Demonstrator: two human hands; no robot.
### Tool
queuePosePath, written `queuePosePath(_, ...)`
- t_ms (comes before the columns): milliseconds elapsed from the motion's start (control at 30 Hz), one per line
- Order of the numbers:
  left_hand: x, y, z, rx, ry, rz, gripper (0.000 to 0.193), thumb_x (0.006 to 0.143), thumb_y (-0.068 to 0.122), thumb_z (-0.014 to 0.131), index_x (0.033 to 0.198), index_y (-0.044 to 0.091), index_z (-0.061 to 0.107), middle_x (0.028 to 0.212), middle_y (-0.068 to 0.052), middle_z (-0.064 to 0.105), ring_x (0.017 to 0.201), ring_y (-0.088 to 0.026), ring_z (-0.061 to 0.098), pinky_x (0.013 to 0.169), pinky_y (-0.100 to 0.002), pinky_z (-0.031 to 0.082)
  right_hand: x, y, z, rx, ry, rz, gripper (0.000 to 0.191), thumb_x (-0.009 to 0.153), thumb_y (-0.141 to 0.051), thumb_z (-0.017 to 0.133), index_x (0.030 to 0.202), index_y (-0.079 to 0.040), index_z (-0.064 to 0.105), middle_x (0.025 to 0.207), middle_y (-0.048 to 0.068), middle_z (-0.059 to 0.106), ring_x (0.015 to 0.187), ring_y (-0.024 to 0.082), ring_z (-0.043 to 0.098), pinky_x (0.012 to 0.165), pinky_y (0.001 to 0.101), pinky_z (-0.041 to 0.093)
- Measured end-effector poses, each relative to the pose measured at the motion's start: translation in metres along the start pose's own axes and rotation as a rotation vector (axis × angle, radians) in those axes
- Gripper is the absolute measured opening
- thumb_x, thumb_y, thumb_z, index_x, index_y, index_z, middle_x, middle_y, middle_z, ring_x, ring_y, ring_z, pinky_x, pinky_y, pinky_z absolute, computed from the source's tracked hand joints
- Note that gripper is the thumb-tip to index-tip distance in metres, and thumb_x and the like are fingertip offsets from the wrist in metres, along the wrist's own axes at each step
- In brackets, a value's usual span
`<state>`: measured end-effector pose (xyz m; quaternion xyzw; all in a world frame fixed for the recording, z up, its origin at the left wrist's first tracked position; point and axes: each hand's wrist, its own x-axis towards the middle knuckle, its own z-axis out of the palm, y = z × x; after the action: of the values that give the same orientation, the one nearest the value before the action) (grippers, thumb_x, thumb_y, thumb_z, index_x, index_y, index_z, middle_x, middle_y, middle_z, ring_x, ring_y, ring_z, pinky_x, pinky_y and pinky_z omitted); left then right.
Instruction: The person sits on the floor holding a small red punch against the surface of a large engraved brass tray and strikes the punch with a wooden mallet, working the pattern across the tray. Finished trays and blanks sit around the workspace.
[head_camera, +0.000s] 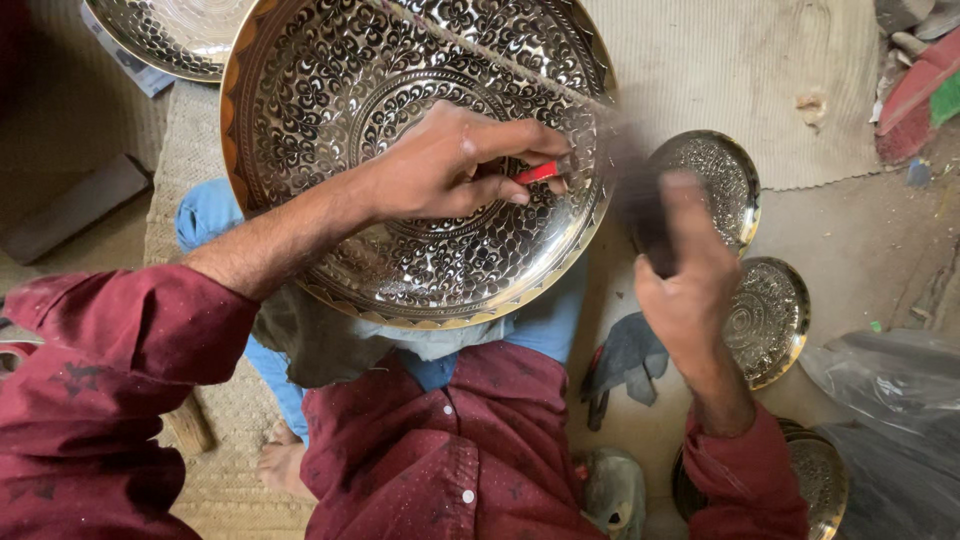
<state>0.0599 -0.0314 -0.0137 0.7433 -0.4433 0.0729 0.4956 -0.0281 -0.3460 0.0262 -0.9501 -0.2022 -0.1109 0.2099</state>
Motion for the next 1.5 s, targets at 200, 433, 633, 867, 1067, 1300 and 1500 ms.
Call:
queuePosePath(200,0.0,0.002,-0.004,-0.017,0.011,0.038,0.049,0.097,0.026,0.077,0.139,0.01,0.058,0.117,-0.007,0.077,0.094,-0.027,0.077,0.073,-0.04,0.059,0.009,-0.003,-0.001,0.055,-0.002,0.006,0.096,0.082,0.014,0.076,0.164,-0.014,0.032,0.1,0.008,0.062,0.082,0.018,0.061,0.072,0.0354,0.051)
queuePosePath(433,0.0,0.006,-0.007,-0.043,0.009,0.029,0.048,0.096,0.021,0.077,0.139,0.009,0.058,0.116,-0.009,0.076,0.099,-0.031,0.076,0.076,-0.042,0.06,0.018,-0.006,-0.005,-0.316,-0.017,-0.114,0.099,0.077,0.011,0.083,0.16,-0.018,0.038,0.097,0.009,0.063,0.08,0.021,0.062,0.071,0.0386,0.051)
queuePosePath(633,0.001,0.007,-0.008,-0.032,0.005,0.016,0.048,0.096,0.021,0.078,0.138,0.01,0.058,0.113,-0.009,0.076,0.094,-0.03,0.076,0.073,-0.042,0.059,0.025,-0.007,-0.008,-0.307,-0.018,-0.13,0.097,0.077,0.012,0.082,0.16,-0.018,0.04,0.099,0.009,0.064,0.084,0.024,0.064,0.075,0.0388,0.053)
queuePosePath(867,0.002,0.007,-0.008,-0.048,0.016,0.014,0.048,0.096,0.021,0.077,0.139,0.011,0.058,0.111,-0.009,0.077,0.093,-0.03,0.077,0.074,-0.042,0.06,0.032,-0.009,-0.011,0.087,-0.031,-0.01,0.095,0.077,0.009,0.077,0.16,-0.015,0.038,0.105,0.012,0.065,0.088,0.024,0.066,0.082,0.0354,0.056)
queuePosePath(1067,0.003,0.01,-0.012,-0.047,0.016,0.012,0.047,0.096,0.021,0.076,0.139,0.011,0.058,0.11,-0.009,0.076,0.093,-0.03,0.076,0.073,-0.042,0.059,0.038,-0.016,-0.015,-0.065,0.01,-0.06,0.093,0.076,0.007,0.078,0.158,-0.014,0.039,0.114,0.017,0.069,0.1,0.029,0.07,0.089,0.0357,0.059)
queuePosePath(1300,0.005,0.012,-0.014,-0.085,0.001,0.0,0.044,0.098,0.019,0.074,0.138,0.011,0.057,0.115,-0.004,0.078,0.094,-0.029,0.076,0.071,-0.041,0.059,0.038,-0.011,-0.017,0.123,-0.028,0.022,0.096,0.076,0.008,0.077,0.161,-0.01,0.036,0.106,0.013,0.068,0.092,0.025,0.069,0.083,0.0339,0.058)
queuePosePath(1500,0.004,0.01,-0.012,-0.042,0.054,0.015,0.045,0.098,0.02,0.076,0.137,0.01,0.057,0.113,-0.009,0.076,0.097,-0.029,0.076,0.076,-0.04,0.061,0.033,-0.003,-0.015,0.092,0.01,0.019,0.094,0.083,0.011,0.076,0.163,-0.01,0.03,0.098,0.009,0.066,0.082,0.019,0.066,0.074,0.0334,0.054)
